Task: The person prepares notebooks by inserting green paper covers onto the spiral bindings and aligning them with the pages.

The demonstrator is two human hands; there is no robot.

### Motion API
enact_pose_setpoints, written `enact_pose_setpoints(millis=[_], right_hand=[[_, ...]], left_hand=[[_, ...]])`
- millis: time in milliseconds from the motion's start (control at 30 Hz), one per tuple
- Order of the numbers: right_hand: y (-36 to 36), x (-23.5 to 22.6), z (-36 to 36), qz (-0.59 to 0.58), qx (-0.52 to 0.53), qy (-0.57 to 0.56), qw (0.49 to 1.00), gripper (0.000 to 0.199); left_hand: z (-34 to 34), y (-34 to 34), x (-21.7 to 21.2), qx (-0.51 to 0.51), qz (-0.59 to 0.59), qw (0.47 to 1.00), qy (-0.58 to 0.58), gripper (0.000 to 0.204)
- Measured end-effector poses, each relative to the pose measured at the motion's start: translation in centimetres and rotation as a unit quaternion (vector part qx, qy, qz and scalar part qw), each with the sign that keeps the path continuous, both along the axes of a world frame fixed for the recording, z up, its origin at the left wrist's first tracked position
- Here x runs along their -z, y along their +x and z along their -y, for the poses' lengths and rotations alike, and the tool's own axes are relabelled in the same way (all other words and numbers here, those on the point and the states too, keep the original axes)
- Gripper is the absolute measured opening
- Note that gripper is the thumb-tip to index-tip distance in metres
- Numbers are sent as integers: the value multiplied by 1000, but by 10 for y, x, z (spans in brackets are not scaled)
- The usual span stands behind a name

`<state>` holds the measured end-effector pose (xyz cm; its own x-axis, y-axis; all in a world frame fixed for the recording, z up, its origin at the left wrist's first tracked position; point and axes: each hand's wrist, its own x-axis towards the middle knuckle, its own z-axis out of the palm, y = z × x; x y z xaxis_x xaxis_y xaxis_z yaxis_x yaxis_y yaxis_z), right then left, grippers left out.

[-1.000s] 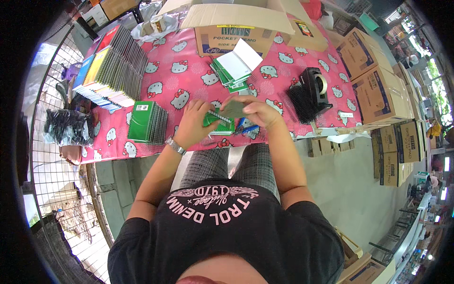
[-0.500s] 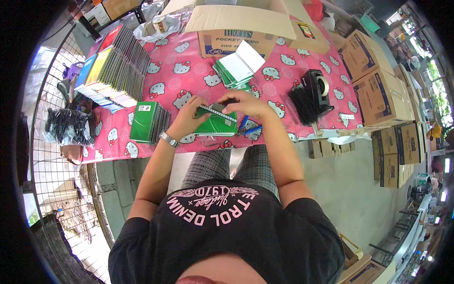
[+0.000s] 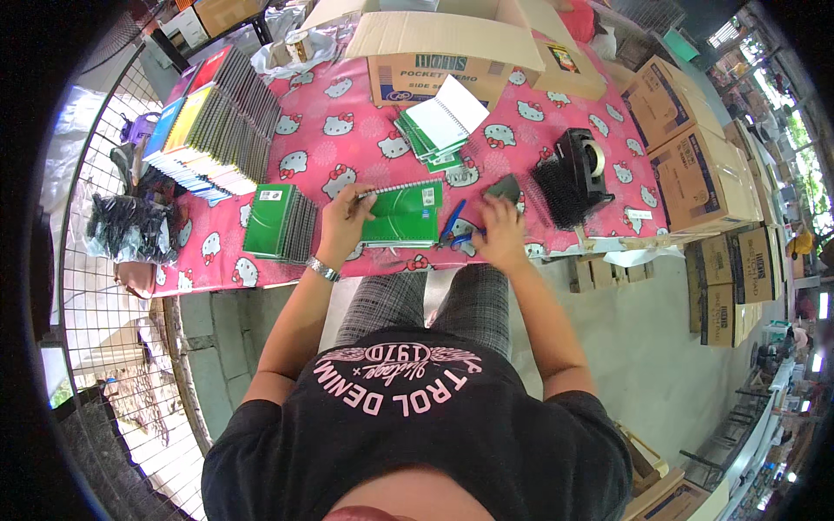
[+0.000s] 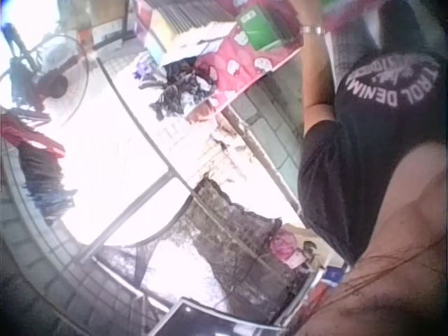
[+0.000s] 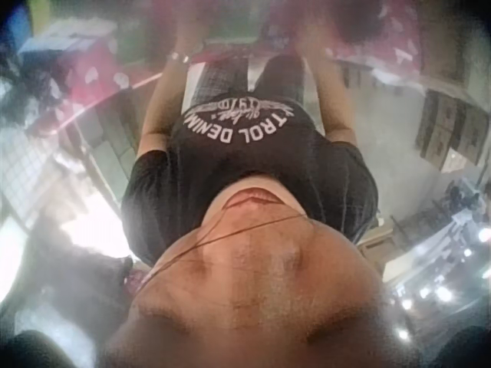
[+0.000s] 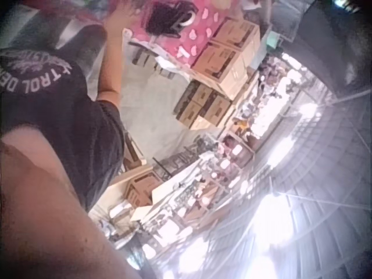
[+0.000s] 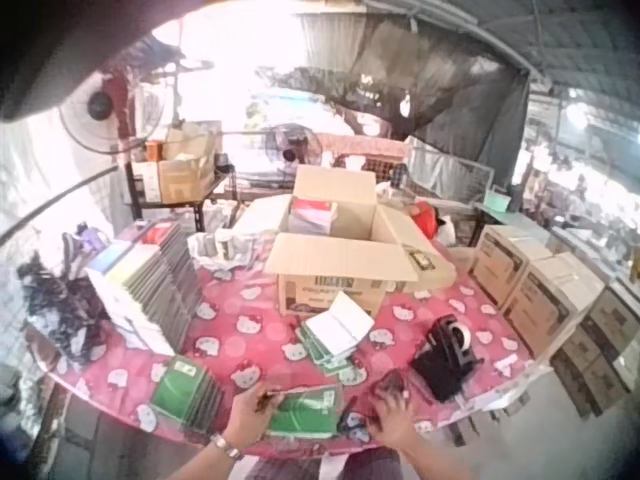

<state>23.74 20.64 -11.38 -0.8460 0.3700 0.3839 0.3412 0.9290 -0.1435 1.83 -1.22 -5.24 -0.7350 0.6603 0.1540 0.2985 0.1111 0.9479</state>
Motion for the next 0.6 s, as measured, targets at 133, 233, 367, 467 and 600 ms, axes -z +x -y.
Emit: enact_pose_setpoints(millis=[133,233,367,467,600], right_hand=[[19,12,29,56,-14,-13,998,42],[14,11,28,-43,-12,-188,981,29],[-1,-8,35,-382,-4,-532,756,9],[-11,-54,71,-394,-55,-546,737,17],[-46,-92,112,-233,-98,-341,906,46]], left_hand=[[-2,3,-12,-10,10,995,-98,20],[-11,2,3,-36,-54,997,28,21],[-10,1,9,-2,-62,997,45,21],[-7,6,5,-21,5,1000,-1,20],[-6,5,10,-42,-40,998,-6,19]])
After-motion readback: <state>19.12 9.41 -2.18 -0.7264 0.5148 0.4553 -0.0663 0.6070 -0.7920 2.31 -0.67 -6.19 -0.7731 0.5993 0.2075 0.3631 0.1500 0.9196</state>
